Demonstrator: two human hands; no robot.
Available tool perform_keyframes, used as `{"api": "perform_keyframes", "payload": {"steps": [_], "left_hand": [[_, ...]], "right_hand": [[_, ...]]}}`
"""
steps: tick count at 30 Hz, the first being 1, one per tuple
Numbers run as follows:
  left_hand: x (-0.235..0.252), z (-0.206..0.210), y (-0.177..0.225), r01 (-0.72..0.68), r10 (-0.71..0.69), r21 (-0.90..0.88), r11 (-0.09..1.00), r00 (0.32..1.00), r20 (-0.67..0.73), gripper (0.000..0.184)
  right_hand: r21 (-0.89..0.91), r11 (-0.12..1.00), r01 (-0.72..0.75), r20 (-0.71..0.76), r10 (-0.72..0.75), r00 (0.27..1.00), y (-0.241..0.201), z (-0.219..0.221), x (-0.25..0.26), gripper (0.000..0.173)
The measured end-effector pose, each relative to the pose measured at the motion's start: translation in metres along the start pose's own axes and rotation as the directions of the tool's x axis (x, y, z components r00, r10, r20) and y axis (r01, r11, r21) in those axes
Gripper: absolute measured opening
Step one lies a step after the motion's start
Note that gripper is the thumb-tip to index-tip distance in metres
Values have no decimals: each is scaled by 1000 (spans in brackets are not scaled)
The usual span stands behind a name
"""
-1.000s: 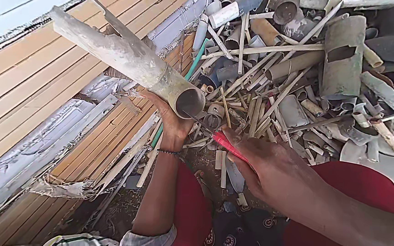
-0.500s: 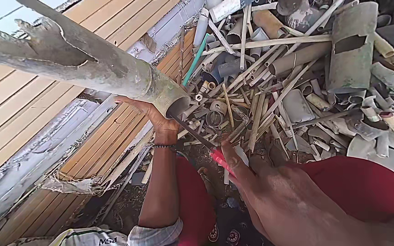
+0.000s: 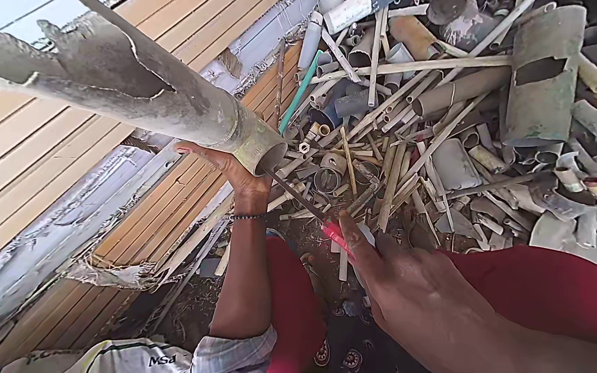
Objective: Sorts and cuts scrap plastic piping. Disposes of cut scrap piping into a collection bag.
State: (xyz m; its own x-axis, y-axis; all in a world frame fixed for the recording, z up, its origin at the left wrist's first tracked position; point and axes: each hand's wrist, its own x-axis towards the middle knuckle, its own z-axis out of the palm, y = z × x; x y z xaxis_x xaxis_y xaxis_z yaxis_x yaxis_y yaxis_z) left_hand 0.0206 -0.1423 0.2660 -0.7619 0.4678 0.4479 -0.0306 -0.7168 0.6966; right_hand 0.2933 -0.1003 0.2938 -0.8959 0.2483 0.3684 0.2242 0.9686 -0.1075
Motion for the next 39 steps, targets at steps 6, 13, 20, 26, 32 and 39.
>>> {"api": "perform_keyframes", "payload": {"steps": [6,13,20,26,32,39], "left_hand": [[3,-1,-4,29,-29,-11,1000,1000,-3,92],[1,4,-3,136,-136,7,991,991,-17,88],[-4,-17,-2,31,30,-320,947,982,185,100],[-3,-15,-6,7,-7,-83,996,1000,3,96],[1,-11,-3,-131,128,80,988,991,47,91],[-1,-7,1,-2,4,85,996,1000,-17,82]], "right_hand": [[244,970,-11,-2,12,1000,11,8,5,46],[257,962,-95,95,73,993,26,16,15,47],[912,300,-281,296,-5,955,2,-13,8,43],[203,979,-23,31,17,999,5,24,13,50],[848,484,-216,248,-2,969,24,-16,20,45],[238,971,-24,105,-1,994,35,30,23,50]]}}
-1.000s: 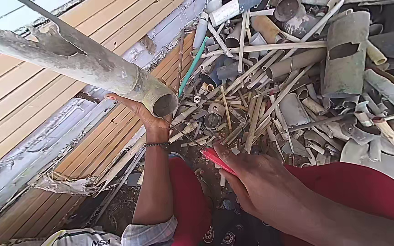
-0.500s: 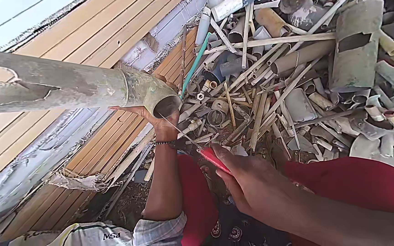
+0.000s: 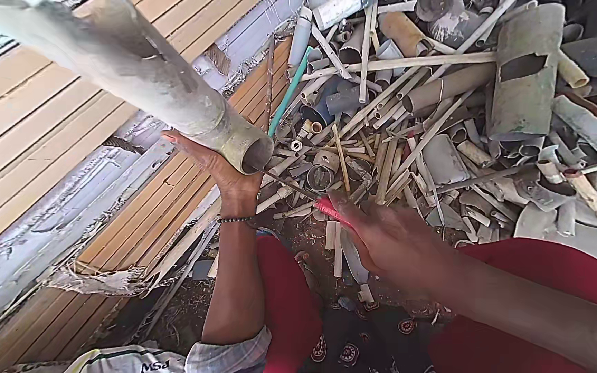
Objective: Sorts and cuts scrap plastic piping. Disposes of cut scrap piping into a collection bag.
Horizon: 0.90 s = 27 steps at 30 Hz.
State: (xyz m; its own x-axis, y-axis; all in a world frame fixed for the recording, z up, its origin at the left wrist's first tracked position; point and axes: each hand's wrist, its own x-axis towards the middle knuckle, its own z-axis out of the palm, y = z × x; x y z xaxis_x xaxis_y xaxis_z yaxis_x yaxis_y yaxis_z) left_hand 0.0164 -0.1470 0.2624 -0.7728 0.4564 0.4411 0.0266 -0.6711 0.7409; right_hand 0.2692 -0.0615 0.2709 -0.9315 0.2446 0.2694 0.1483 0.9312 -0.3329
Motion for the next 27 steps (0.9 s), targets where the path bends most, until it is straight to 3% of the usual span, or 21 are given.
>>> {"api": "perform_keyframes", "payload": {"steps": [2,5,7,8,10,12,13,14,16,19,21,23,25,27], "left_hand": [[2,11,0,34,-33,32,999,999,-10,74],[1,15,1,61,-62,55,997,998,6,71],[0,11,3,60,-61,34,998,997,39,70],[0,9,4,59,-60,44,997,998,29,67],[0,6,4,109,-107,76,991,994,-32,55],[0,6,-1,219,-205,98,971,970,-129,47],[1,7,-2,272,-250,108,956,951,-182,46],[3,7,-2,306,-280,95,947,936,-215,46],[5,0,2,321,-312,28,947,935,-169,44],[5,-7,5,312,-310,-40,949,950,40,32],[2,-7,7,324,-323,-23,946,946,38,29],[0,-10,6,307,-307,69,949,952,-4,31],[1,-12,4,276,-274,112,955,961,-40,33],[1,-12,2,264,-257,115,958,964,-74,36]], "right_hand": [[-70,997,-13,-14,12,1000,-2,0,3,49],[360,930,-79,84,52,995,-12,-13,-3,48],[477,876,-71,78,38,996,-16,-12,-5,48],[415,908,-51,61,28,998,-15,-7,-5,47],[89,996,-6,18,4,1000,-12,7,-2,48],[-216,976,-7,30,14,999,-10,17,3,56],[-249,968,-22,42,33,999,-10,19,6,56],[-185,982,-43,71,57,996,-10,17,9,53],[143,979,-145,201,115,973,-10,1,14,50],[590,789,-171,183,76,980,-16,-10,6,49],[683,716,-146,146,63,987,-20,-2,-1,48],[551,828,-102,103,54,993,-15,10,-6,47],[229,973,-33,23,28,999,-8,20,-5,48],[-124,992,-9,-49,3,999,-2,23,2,51]]}}
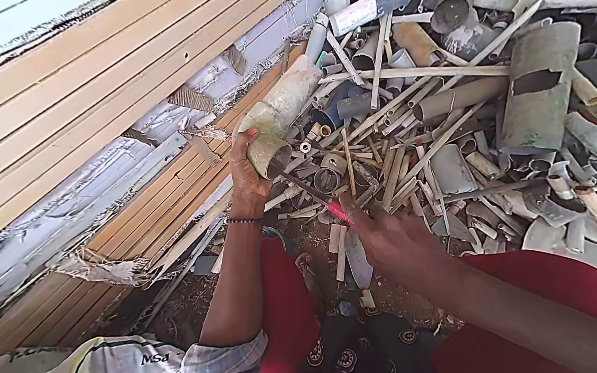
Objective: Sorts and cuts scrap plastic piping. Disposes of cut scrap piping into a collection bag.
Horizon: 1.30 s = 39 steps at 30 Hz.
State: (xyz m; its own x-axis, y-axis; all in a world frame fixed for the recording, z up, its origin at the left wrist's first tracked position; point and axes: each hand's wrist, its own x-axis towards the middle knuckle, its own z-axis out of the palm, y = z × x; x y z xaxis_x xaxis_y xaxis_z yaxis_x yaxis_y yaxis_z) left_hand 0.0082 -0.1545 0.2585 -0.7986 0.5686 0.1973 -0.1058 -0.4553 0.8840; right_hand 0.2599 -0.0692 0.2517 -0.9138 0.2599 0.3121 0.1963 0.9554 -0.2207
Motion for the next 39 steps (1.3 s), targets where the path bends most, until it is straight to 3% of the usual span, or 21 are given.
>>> {"api": "perform_keyframes", "payload": {"steps": [2,3,6,8,10,12,13,14,16,18,19,21,24,26,30,31,33,36,38,39], "left_hand": [[-1,7,0,-5,8,59,998,999,-42,46],[-1,10,0,-9,12,68,998,999,-42,48],[0,14,1,-38,42,93,995,998,-39,47],[-1,10,3,-44,51,102,994,997,-60,44],[2,6,3,-31,40,100,994,995,-87,45],[5,4,-1,9,2,87,996,992,-128,40],[5,4,-3,29,-13,107,994,989,-146,41],[5,4,-4,42,-20,129,991,986,-166,45],[7,6,0,29,-2,160,987,987,-163,47],[7,6,3,-9,32,160,987,989,-142,44],[7,5,3,-22,44,154,988,989,-138,43],[5,1,2,-28,49,143,989,988,-144,41],[7,5,-1,-14,33,138,990,990,-137,41],[9,7,-1,-69,102,243,968,987,-126,50],[13,-1,1,-271,350,598,754,937,-16,92],[14,-2,1,-306,386,633,711,922,12,102],[15,-1,0,-374,435,656,655,897,76,116],[11,8,-1,-420,449,690,590,881,152,130],[7,19,-1,-410,423,694,593,891,165,139],[6,25,-1,-408,418,695,592,893,169,142]], "right_hand": [[-162,987,-13,-35,7,999,-3,-1,6,56],[-128,992,-18,-46,12,999,-8,-2,6,55],[332,938,-102,87,77,993,-23,-14,-3,48],[437,890,-131,166,64,984,-20,-18,-2,49],[156,987,-33,66,23,998,-11,-7,2,48],[-216,976,8,-8,-10,1000,-4,4,6,58],[-282,959,-5,1,5,1000,-5,4,8,60],[-259,966,-18,15,22,1000,-7,1,9,59],[53,996,-76,119,69,990,-10,-13,7,49],[354,924,-142,206,70,976,-9,-22,2,49],[384,912,-147,220,64,973,-6,-24,1,49],[215,973,-83,113,60,992,2,-16,3,46],[-78,991,-107,-4,107,994,13,-17,8,45],[-111,983,-145,-30,143,989,20,-27,6,44],[26,935,-355,221,341,914,49,-63,10,39],[71,918,-391,181,374,910,58,-67,11,39],[216,891,-400,-35,416,909,69,-69,12,37],[558,797,-232,-322,465,824,63,-53,20,44],[639,763,-96,-363,410,837,50,-31,24,45],[583,805,-112,-312,348,884,45,-22,23,43]]}}
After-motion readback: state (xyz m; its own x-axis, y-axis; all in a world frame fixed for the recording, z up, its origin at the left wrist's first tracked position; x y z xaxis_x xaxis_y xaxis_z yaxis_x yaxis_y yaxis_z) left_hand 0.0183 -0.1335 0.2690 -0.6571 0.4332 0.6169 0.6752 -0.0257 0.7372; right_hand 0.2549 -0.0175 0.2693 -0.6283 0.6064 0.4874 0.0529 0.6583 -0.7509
